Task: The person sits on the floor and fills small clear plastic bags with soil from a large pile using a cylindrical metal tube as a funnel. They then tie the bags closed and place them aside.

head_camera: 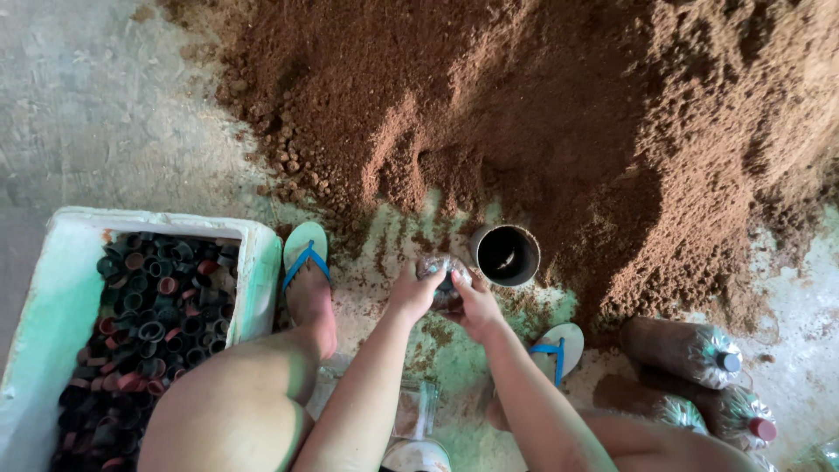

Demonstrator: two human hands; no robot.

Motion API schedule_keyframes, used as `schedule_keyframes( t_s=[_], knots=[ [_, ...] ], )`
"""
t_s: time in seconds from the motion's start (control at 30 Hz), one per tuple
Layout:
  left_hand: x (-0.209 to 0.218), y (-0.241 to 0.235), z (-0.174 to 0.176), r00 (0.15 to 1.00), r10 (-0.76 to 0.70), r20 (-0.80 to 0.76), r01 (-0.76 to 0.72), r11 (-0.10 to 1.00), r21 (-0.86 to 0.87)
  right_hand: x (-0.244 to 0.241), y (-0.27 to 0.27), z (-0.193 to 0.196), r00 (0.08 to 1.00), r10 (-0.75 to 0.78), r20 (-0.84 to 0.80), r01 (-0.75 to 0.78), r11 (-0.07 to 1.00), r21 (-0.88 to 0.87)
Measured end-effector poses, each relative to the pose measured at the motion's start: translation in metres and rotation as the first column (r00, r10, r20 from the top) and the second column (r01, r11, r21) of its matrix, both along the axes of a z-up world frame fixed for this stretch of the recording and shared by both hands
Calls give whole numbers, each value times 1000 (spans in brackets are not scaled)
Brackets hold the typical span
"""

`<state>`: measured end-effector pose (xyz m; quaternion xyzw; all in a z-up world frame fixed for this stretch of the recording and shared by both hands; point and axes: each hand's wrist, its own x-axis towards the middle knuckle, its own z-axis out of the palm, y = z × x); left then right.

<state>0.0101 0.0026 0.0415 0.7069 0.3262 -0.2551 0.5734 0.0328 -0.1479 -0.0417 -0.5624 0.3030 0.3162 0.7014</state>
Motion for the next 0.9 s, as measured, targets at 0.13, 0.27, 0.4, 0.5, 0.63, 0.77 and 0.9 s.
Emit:
schedule_keyframes(
  t_s=[0.13,0.27,0.4,0.5,0.63,0.77,0.9],
  knots=[
    [7,2,-13,999,44,14,-44,999,-28,1,0,10,999,32,23,-31,999,-28],
    [9,-2,-22,996,93,-12,-94,995,-28,0,1,16,1000,23,9,-23,1000,5],
    [3,1,7,991,119,58,-111,985,-129,-3,10,52,1000,-27,-12,27,999,40],
    [4,9,19,997,-32,72,35,999,-33,-7,7,43,1000,-11,4,11,1000,9],
    [2,4,14,993,28,116,-20,997,-73,0,4,22,996,80,31,-77,993,-94],
    [0,0,9,996,-32,79,38,997,-70,4,4,14,990,114,84,-92,969,-229],
    [-9,-3,7,999,26,42,-24,998,-52,-1,8,32,997,-80,-7,79,996,-51]
  ],
)
